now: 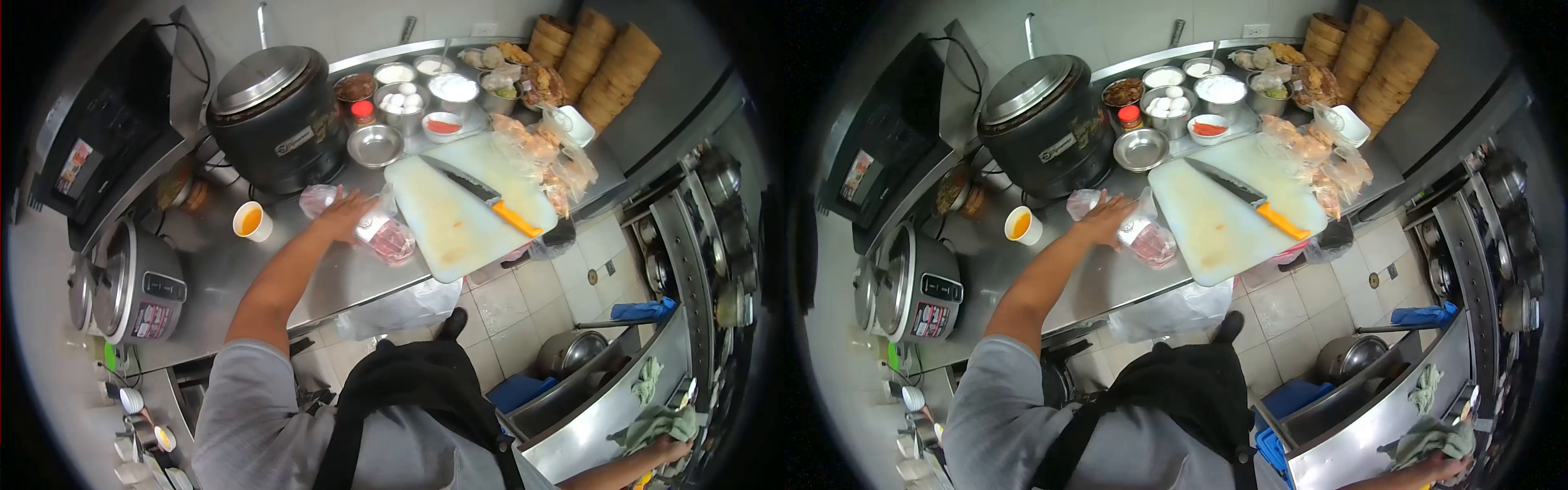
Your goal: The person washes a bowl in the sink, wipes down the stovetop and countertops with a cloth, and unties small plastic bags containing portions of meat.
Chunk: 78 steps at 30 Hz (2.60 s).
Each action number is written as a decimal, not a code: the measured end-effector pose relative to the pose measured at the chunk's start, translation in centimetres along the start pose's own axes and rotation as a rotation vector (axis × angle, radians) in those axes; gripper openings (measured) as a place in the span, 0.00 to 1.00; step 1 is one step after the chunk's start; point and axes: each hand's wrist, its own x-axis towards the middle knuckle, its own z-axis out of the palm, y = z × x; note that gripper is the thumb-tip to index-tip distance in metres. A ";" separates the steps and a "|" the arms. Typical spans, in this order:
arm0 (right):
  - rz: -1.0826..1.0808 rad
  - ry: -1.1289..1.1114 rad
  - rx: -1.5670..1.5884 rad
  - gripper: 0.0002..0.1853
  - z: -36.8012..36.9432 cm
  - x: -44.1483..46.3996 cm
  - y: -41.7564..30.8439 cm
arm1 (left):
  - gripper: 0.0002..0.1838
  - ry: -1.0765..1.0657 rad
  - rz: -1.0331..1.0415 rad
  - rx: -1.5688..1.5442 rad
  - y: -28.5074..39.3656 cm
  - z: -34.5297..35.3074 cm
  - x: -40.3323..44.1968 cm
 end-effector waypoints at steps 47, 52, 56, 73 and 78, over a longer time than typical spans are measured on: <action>-1.113 -2.245 -0.291 0.42 5.9 -102.2 20.4 | 0.35 1.120 -1.717 -0.932 19.9 4.4 -62.4; -1.133 -2.535 -0.221 0.39 -1.6 -113.2 14.8 | 0.41 1.171 -1.666 -0.909 20.2 6.2 -62.8; -1.034 -2.655 0.077 0.34 -3.2 -113.1 15.5 | 0.43 1.144 -1.788 -1.014 20.2 7.3 -63.4; -1.239 -1.956 -0.312 0.08 21.9 -99.9 20.5 | 0.33 1.105 -1.337 -1.234 11.9 7.7 -58.8; -1.246 -1.991 -0.253 0.06 23.3 -96.6 22.1 | 0.33 1.095 -1.306 -1.273 10.2 6.2 -56.8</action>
